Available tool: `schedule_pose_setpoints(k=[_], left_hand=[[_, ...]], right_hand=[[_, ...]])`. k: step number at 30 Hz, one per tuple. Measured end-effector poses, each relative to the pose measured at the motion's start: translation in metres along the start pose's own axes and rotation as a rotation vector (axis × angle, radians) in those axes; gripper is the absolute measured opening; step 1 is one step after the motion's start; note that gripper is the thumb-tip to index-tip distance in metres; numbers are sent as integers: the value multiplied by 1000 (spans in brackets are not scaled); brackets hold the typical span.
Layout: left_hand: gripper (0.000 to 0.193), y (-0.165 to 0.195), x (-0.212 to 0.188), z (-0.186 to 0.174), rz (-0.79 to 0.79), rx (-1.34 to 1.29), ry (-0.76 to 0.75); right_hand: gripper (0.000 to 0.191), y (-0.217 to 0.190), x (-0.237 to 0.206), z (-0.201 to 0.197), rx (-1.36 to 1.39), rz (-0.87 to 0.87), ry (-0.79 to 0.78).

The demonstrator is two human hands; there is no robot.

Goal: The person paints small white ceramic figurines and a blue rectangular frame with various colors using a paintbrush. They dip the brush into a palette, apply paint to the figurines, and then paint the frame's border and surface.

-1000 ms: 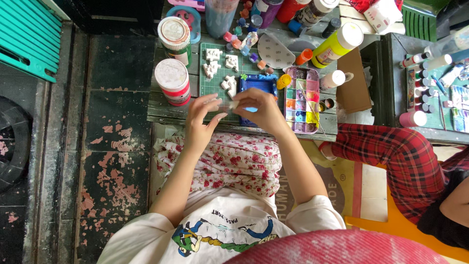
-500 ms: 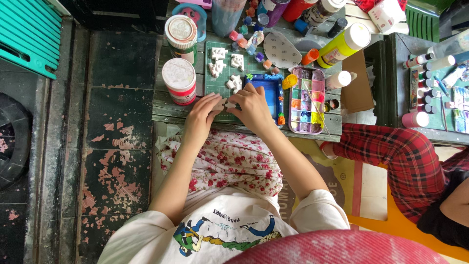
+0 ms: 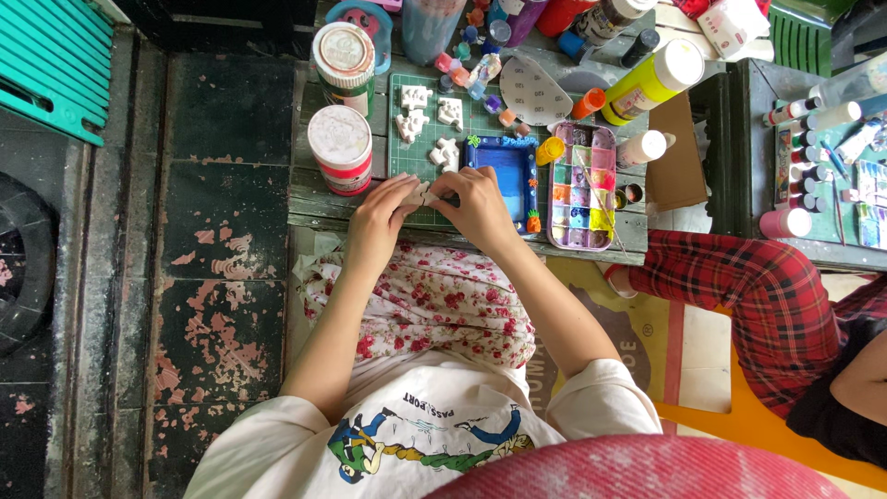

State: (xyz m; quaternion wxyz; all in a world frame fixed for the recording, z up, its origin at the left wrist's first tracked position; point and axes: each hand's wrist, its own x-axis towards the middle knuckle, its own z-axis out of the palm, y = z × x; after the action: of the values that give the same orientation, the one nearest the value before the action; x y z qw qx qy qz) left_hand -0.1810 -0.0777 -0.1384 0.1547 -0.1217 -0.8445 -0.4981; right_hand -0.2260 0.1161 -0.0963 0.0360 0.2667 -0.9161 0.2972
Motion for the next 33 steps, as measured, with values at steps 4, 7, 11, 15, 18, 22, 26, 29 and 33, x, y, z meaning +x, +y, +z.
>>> schedule_pose_setpoints(k=[4, 7, 11, 15, 18, 22, 26, 29, 33], left_hand=[[46, 3, -1, 2, 16, 8, 9], [46, 7, -1, 1, -5, -10, 0], [46, 18, 2, 6, 24, 21, 0], [42, 30, 3, 20, 86, 111, 40], [36, 33, 2, 26, 66, 163, 34], [30, 34, 3, 31, 46, 145, 20], [31, 35, 6, 33, 29, 122, -12], [35, 33, 9, 36, 76, 142, -10], [40, 32, 5, 46, 150, 209, 18]], right_hand=[[19, -2, 0, -2, 15, -3, 15], [20, -5, -3, -7, -3, 3, 10], [32, 8, -5, -31, -3, -55, 54], [39, 65, 5, -96, -87, 103, 309], [56, 113, 27, -131, -376, 3, 387], [64, 165, 49, -132, -440, 69, 270], [22, 199, 62, -126, -348, 118, 229], [15, 206, 68, -133, -192, 70, 395], [26, 189, 59, -144, -244, 44, 439]])
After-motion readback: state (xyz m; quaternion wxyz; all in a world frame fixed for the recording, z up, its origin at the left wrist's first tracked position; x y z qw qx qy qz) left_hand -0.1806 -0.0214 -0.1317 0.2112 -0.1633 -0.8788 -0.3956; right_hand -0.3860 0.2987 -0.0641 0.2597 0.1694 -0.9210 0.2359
